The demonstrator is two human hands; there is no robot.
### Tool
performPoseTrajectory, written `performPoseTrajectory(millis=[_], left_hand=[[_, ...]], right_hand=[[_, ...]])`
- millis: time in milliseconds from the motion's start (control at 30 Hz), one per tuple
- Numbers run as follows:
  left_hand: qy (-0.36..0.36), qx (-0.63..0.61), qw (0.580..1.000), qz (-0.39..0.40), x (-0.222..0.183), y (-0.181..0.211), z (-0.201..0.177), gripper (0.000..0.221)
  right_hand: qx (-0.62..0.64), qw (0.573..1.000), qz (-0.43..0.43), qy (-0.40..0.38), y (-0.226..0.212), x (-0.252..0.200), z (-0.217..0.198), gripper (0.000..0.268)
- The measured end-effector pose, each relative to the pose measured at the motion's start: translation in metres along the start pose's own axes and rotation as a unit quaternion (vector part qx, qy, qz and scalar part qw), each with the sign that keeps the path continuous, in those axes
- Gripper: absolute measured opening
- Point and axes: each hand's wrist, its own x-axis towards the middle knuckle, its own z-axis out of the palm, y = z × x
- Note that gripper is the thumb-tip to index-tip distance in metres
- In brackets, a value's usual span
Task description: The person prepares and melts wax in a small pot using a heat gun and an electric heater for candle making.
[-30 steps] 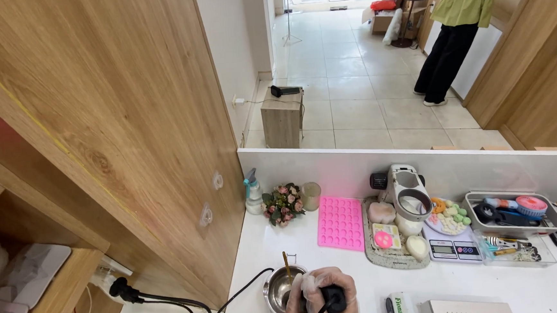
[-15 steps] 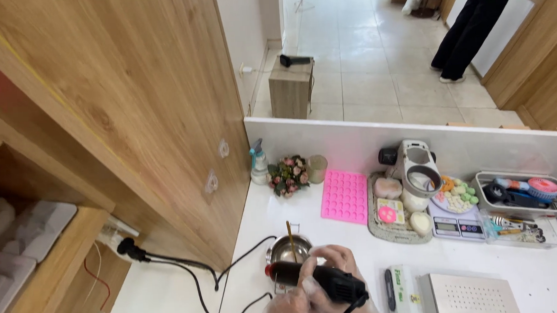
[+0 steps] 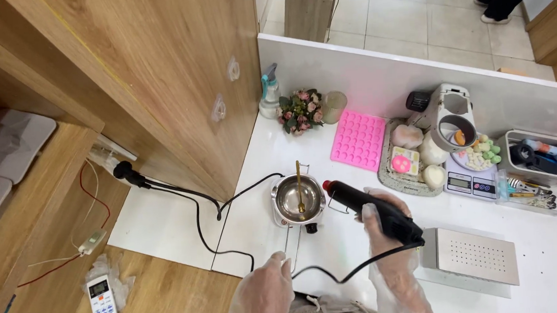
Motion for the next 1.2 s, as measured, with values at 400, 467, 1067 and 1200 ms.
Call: performPoseTrajectory(millis=[400, 467, 1067, 1200], left_hand=[[-0.081, -0.064, 0.988, -0.112, 0.041, -0.015, 0.007, 0.090], [-0.117, -0.086, 0.985, -0.090, 0.054, -0.025, 0.023, 0.079], [-0.112, -0.075, 0.984, -0.115, 0.059, -0.026, 0.032, 0.043], [-0.069, -0.081, 0.989, -0.100, 0.054, -0.036, 0.030, 0.048]], right_hand=[[-0.040, 0.998, -0.030, -0.042, -0.004, 0.015, 0.015, 0.034], [-0.175, 0.980, -0.043, -0.080, -0.014, 0.014, 0.021, 0.038], [-0.197, 0.972, -0.069, -0.104, -0.034, 0.008, 0.038, 0.033], [-0.120, 0.991, 0.012, -0.060, -0.025, 0.007, 0.030, 0.035]])
